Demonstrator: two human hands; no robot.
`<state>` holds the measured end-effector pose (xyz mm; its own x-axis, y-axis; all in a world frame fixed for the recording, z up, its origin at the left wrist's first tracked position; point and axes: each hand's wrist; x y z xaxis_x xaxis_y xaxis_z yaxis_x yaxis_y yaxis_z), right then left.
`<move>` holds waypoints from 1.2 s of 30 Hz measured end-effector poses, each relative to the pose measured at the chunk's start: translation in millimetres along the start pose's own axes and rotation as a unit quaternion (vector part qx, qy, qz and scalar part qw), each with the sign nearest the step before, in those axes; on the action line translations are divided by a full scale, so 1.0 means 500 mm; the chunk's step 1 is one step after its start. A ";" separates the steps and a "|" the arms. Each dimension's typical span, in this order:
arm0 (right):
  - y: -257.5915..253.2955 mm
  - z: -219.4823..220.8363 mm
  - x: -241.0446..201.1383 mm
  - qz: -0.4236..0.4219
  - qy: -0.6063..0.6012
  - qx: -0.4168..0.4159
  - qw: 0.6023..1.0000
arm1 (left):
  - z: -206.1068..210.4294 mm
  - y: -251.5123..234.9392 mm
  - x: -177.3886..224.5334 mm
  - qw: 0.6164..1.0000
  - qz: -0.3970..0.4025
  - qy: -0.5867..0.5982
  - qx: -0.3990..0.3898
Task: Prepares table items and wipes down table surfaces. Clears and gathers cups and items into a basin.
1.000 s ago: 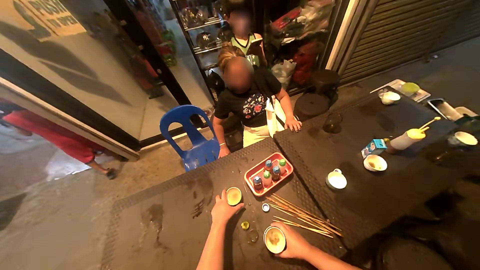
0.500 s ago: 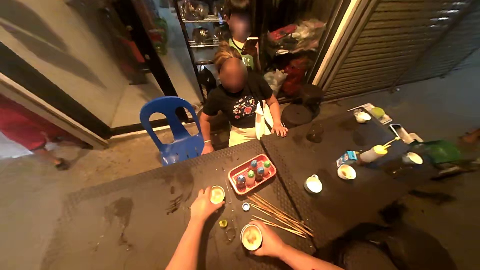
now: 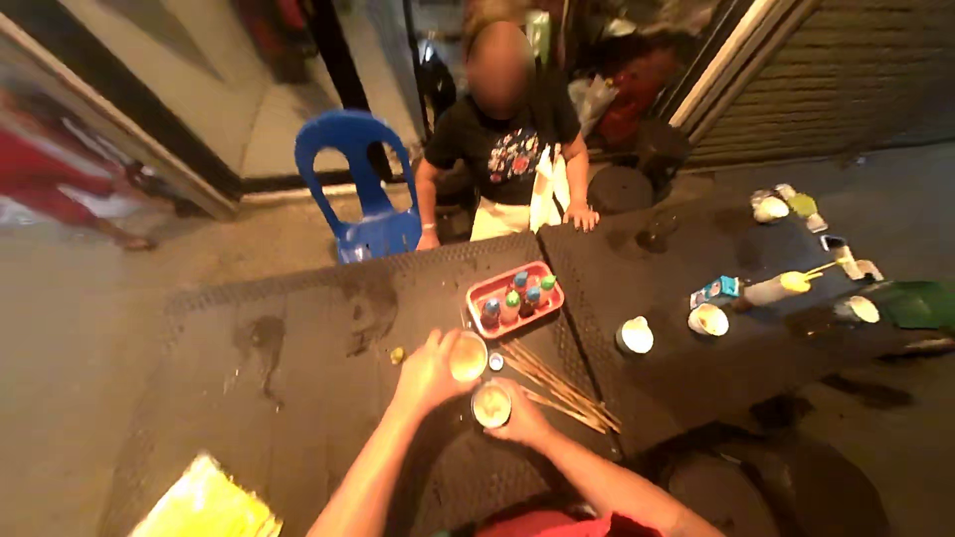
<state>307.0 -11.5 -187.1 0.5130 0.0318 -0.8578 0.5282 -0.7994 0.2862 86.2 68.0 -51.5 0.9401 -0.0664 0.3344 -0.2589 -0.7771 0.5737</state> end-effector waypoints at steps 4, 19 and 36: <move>-0.003 -0.001 -0.005 -0.003 -0.005 0.005 1.000 | 0.018 0.043 0.049 0.999 0.019 -0.016 -0.021; 0.027 -0.005 0.000 -0.013 -0.066 0.006 0.998 | 0.172 0.056 0.081 0.999 0.021 -0.035 0.016; 0.555 -0.501 0.121 0.250 -0.145 0.353 0.890 | 0.136 0.174 0.173 0.962 0.201 0.097 0.156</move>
<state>653.9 -81.1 -52.7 0.3144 -0.5075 -0.8022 -0.3250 -0.8516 0.4114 160.0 -47.6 -23.4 0.7110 -0.3058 0.6332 -0.4854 -0.8650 0.1272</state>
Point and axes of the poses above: each hand's wrist, its own y-axis away from the middle knuckle, its own z-axis out of the palm, x = y × z, and after that the axes turned 13 degrees about -x, right-handed
